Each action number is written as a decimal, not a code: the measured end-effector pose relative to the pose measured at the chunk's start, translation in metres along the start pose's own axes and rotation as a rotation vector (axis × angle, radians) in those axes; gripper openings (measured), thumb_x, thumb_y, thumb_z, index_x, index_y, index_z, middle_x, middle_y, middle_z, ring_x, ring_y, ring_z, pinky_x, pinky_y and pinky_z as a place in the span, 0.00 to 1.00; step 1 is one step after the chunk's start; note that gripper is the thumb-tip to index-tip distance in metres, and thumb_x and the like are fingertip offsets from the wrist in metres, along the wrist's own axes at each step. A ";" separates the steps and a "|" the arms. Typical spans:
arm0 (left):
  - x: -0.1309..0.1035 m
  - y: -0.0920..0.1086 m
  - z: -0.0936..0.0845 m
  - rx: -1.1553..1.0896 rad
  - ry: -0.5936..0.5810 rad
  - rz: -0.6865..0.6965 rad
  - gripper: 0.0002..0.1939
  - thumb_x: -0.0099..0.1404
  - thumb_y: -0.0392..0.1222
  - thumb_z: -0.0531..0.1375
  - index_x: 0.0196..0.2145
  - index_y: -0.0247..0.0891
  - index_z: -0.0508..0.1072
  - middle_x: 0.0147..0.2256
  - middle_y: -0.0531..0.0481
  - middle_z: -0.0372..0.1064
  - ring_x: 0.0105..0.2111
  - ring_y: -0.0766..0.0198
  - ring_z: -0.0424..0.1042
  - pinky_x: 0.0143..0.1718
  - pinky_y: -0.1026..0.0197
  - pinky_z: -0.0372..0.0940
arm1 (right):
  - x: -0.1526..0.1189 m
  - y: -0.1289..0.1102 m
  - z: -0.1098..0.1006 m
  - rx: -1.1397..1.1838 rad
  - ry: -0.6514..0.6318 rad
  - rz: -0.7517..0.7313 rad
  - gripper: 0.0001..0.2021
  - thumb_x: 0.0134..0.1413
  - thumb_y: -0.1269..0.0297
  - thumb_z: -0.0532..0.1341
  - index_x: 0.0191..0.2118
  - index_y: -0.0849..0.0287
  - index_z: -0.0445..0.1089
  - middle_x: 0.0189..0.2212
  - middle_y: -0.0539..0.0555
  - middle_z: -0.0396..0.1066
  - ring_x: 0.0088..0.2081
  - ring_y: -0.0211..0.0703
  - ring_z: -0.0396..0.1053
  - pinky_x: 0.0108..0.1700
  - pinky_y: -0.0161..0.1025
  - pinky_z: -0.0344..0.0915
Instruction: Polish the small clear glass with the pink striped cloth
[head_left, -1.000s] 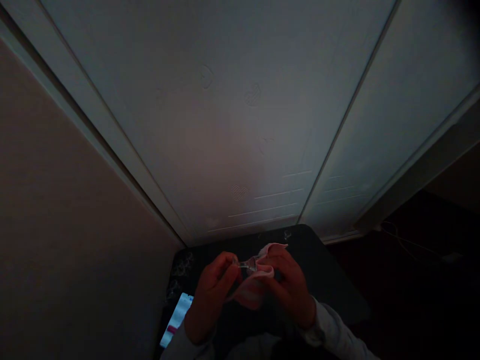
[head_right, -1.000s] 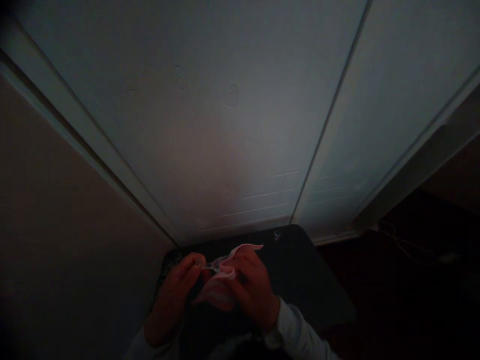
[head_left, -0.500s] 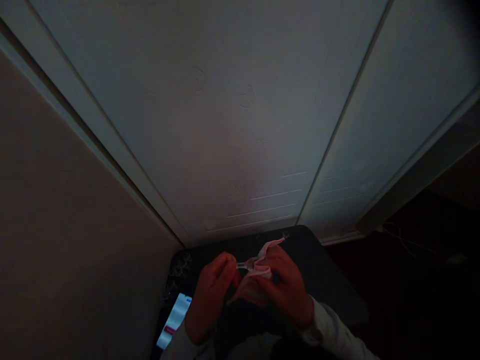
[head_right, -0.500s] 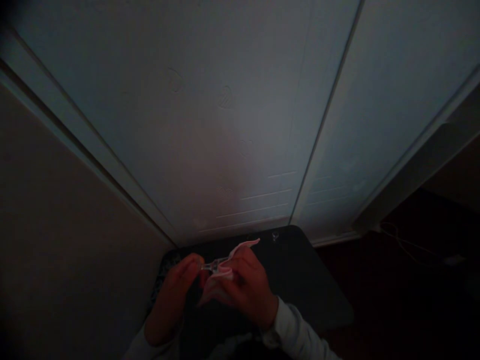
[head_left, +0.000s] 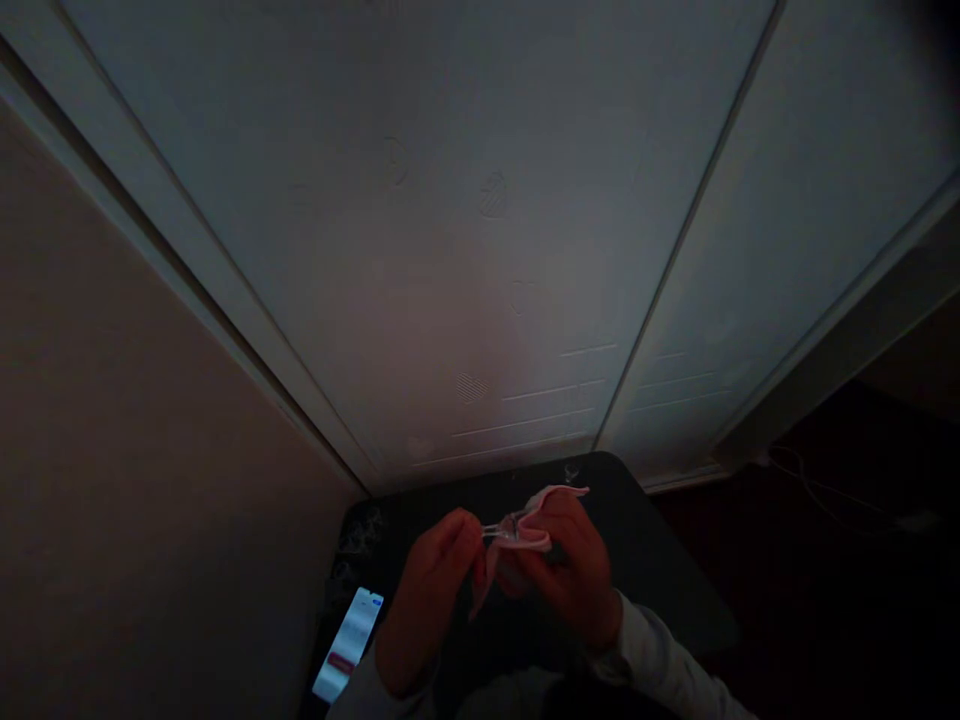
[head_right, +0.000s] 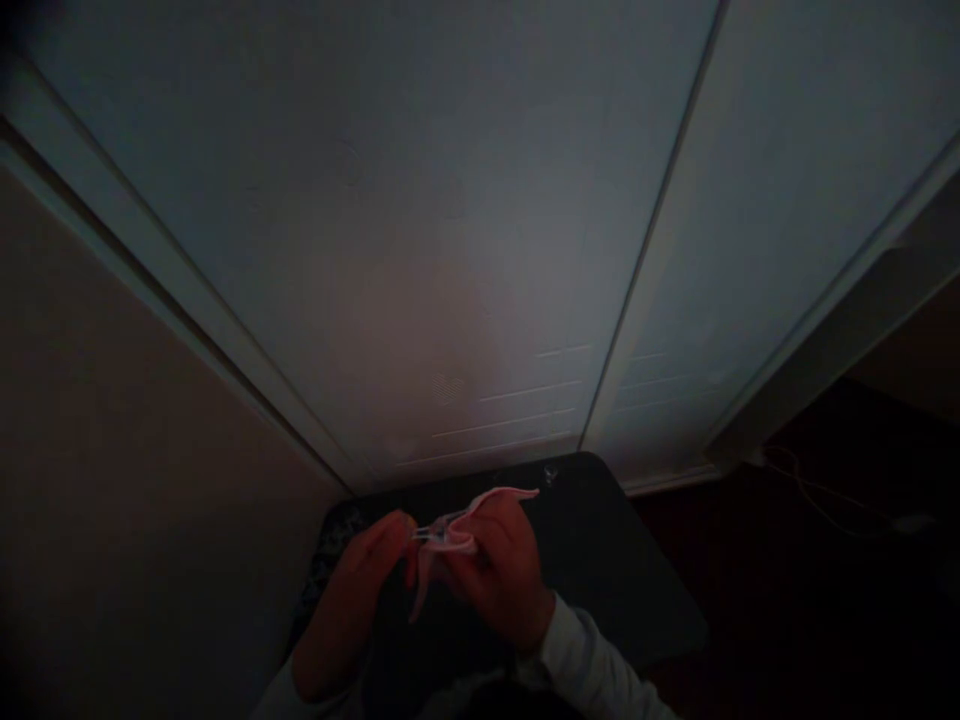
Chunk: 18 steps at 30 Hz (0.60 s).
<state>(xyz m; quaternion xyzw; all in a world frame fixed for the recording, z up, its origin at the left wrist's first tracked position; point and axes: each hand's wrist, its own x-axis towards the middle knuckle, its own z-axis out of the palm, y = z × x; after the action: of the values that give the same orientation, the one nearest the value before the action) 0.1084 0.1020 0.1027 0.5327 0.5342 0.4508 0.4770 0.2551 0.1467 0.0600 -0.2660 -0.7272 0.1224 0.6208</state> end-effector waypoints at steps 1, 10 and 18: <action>0.000 0.000 0.000 -0.005 -0.006 -0.008 0.21 0.65 0.53 0.48 0.20 0.39 0.61 0.19 0.56 0.58 0.21 0.67 0.60 0.26 0.65 0.57 | 0.000 0.000 0.001 -0.008 0.010 -0.001 0.06 0.50 0.73 0.61 0.33 0.55 0.66 0.25 0.50 0.68 0.29 0.42 0.66 0.31 0.41 0.65; -0.004 -0.003 -0.004 -0.002 -0.027 -0.033 0.19 0.66 0.50 0.49 0.21 0.38 0.61 0.21 0.58 0.56 0.23 0.68 0.58 0.26 0.66 0.55 | 0.003 -0.006 0.008 -0.060 0.055 -0.011 0.06 0.49 0.68 0.62 0.32 0.55 0.63 0.24 0.49 0.66 0.28 0.43 0.64 0.30 0.41 0.64; -0.003 -0.003 -0.009 -0.052 -0.029 -0.057 0.20 0.65 0.53 0.49 0.20 0.39 0.61 0.19 0.58 0.57 0.21 0.68 0.59 0.25 0.66 0.56 | 0.004 -0.011 0.012 -0.044 0.042 -0.031 0.05 0.50 0.70 0.62 0.32 0.55 0.64 0.24 0.49 0.67 0.28 0.42 0.64 0.31 0.41 0.64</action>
<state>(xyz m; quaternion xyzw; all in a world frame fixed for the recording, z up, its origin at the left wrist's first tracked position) 0.0986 0.0995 0.1016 0.5113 0.5304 0.4427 0.5111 0.2409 0.1416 0.0665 -0.2708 -0.7206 0.0912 0.6317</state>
